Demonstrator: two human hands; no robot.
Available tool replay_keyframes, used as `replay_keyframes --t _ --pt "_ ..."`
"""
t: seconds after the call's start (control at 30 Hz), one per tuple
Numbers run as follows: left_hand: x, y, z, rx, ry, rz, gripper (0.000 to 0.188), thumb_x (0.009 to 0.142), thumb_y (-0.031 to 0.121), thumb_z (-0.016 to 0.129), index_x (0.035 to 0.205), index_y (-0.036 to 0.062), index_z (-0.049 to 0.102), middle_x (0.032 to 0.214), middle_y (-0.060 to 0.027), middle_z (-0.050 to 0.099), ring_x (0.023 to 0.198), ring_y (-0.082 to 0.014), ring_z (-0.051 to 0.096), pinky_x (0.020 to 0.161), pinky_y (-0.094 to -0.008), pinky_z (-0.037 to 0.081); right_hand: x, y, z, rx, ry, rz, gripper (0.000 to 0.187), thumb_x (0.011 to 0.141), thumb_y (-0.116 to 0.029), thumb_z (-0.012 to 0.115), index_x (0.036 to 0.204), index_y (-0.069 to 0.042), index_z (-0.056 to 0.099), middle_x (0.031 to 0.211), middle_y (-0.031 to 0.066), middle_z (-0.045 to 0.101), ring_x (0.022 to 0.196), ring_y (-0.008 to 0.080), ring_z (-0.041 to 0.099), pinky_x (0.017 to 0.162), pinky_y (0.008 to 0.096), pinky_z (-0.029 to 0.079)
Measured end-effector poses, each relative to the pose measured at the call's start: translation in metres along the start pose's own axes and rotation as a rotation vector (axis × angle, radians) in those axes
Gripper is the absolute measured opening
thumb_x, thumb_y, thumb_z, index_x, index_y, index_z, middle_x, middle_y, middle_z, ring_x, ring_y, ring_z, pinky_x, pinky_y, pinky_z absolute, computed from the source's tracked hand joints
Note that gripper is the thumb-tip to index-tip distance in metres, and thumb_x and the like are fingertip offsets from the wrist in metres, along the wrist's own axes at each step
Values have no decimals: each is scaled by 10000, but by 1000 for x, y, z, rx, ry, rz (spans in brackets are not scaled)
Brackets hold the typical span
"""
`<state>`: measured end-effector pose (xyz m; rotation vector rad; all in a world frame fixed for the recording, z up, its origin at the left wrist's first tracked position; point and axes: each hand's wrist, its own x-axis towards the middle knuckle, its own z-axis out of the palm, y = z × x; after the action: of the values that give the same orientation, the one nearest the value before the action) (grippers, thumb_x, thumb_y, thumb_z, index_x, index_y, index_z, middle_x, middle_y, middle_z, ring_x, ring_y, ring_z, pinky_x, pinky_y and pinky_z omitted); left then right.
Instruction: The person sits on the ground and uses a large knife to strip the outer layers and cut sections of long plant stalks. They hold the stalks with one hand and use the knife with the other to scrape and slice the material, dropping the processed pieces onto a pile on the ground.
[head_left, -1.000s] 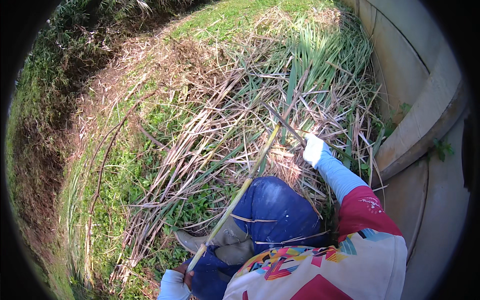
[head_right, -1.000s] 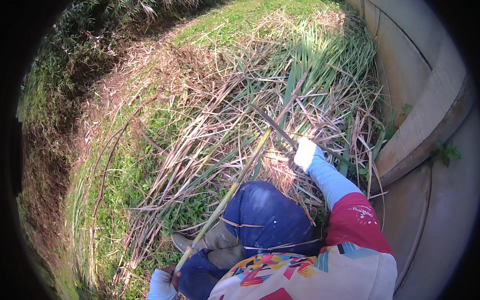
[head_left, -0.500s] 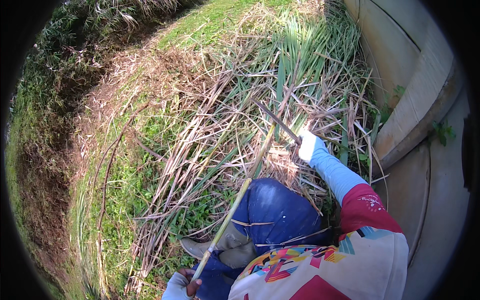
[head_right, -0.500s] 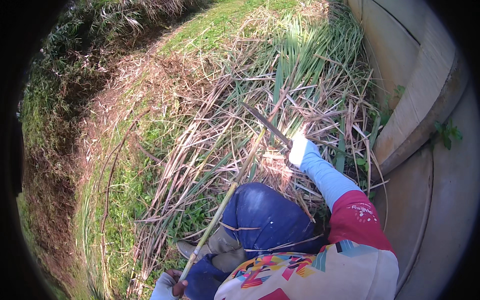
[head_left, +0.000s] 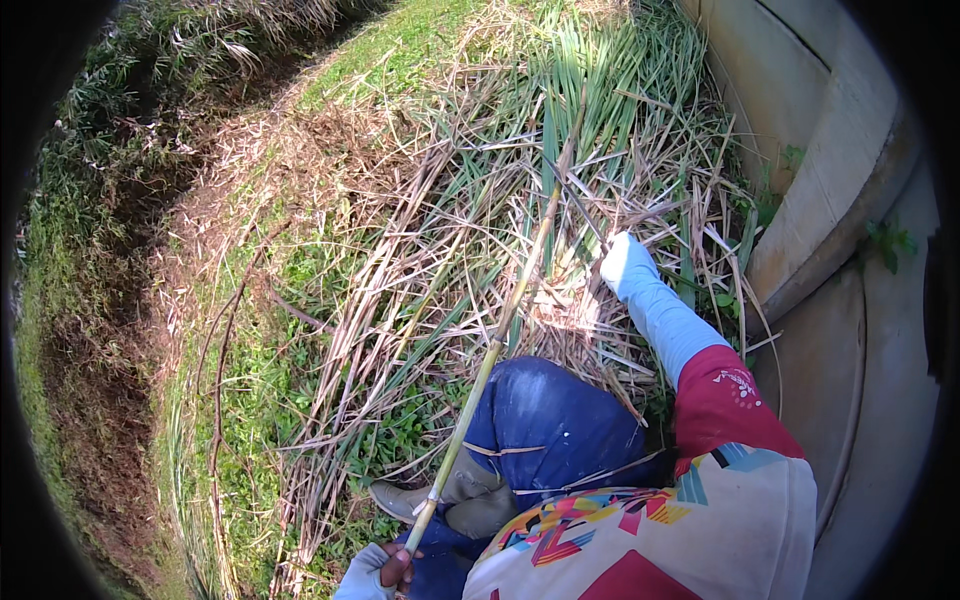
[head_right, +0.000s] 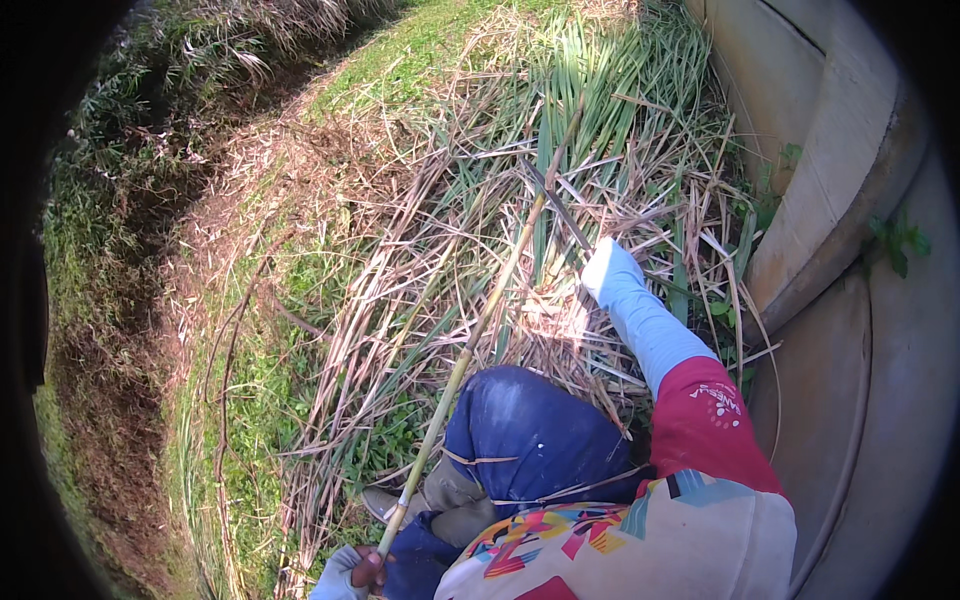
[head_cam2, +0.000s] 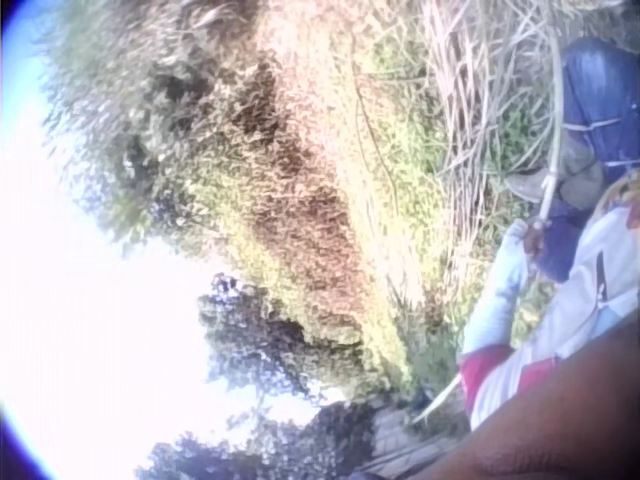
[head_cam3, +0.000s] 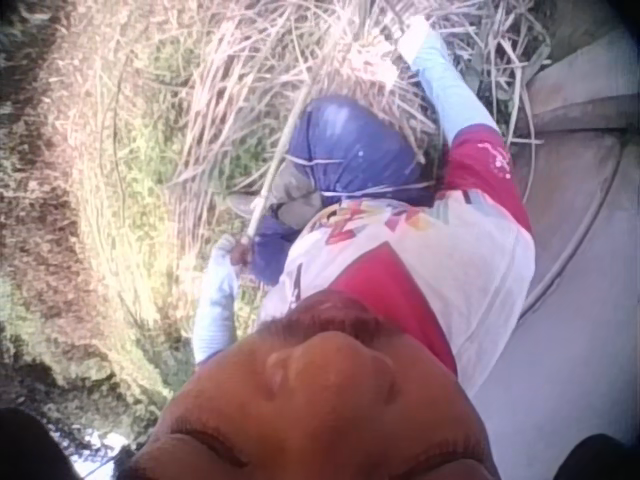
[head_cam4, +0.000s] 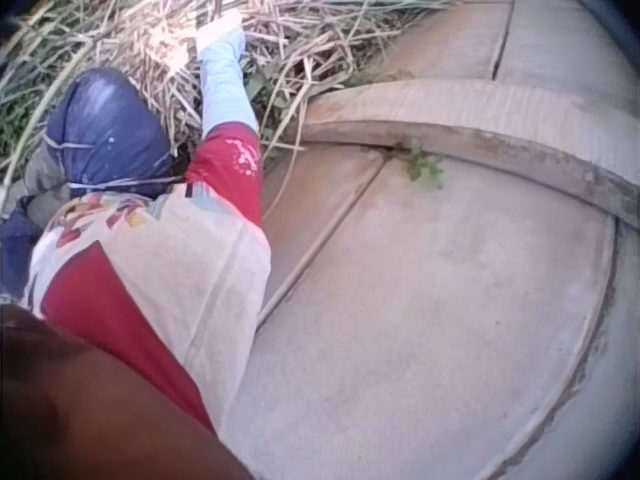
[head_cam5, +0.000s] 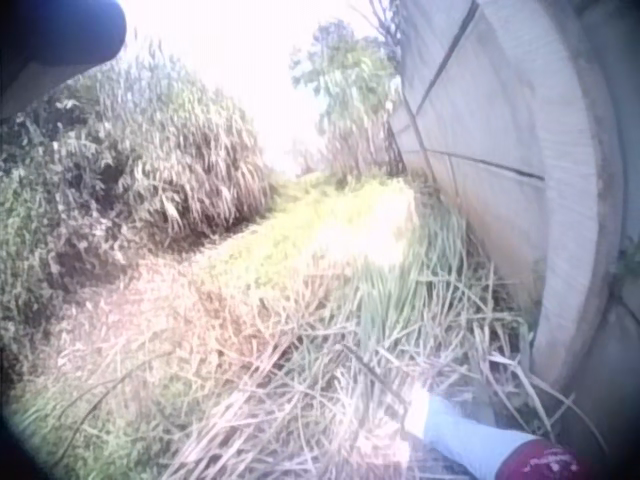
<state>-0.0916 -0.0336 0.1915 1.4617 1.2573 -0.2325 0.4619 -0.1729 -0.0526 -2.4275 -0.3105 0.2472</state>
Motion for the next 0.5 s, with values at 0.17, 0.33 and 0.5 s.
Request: replay_keyframes --t 0.17,0.33,0.5 --pt "6 16 26 -245 164 -98 125 988 190 630 917 88 639 760 -23 616 647 -181 576 573 -324 461 -110 -49 -22 -17 -230 -500 359 747 -225 787 1028 -63 635 888 168 663 855 390 686 761 444 548" --pt "11 1 13 -37 112 19 152 1010 163 599 868 110 613 799 20 585 667 -113 551 581 -263 461 -108 -41 -4 -18 -177 -724 332 725 -235 785 979 -78 640 902 154 670 869 375 689 759 431 554" --pt "4 -6 10 -4 77 60 130 1004 203 624 935 94 636 777 28 584 645 -98 528 573 -257 432 15 -15 -25 -106 -40 78 279 865 -187 650 1090 -25 676 1015 269 715 996 434 693 842 472 544"
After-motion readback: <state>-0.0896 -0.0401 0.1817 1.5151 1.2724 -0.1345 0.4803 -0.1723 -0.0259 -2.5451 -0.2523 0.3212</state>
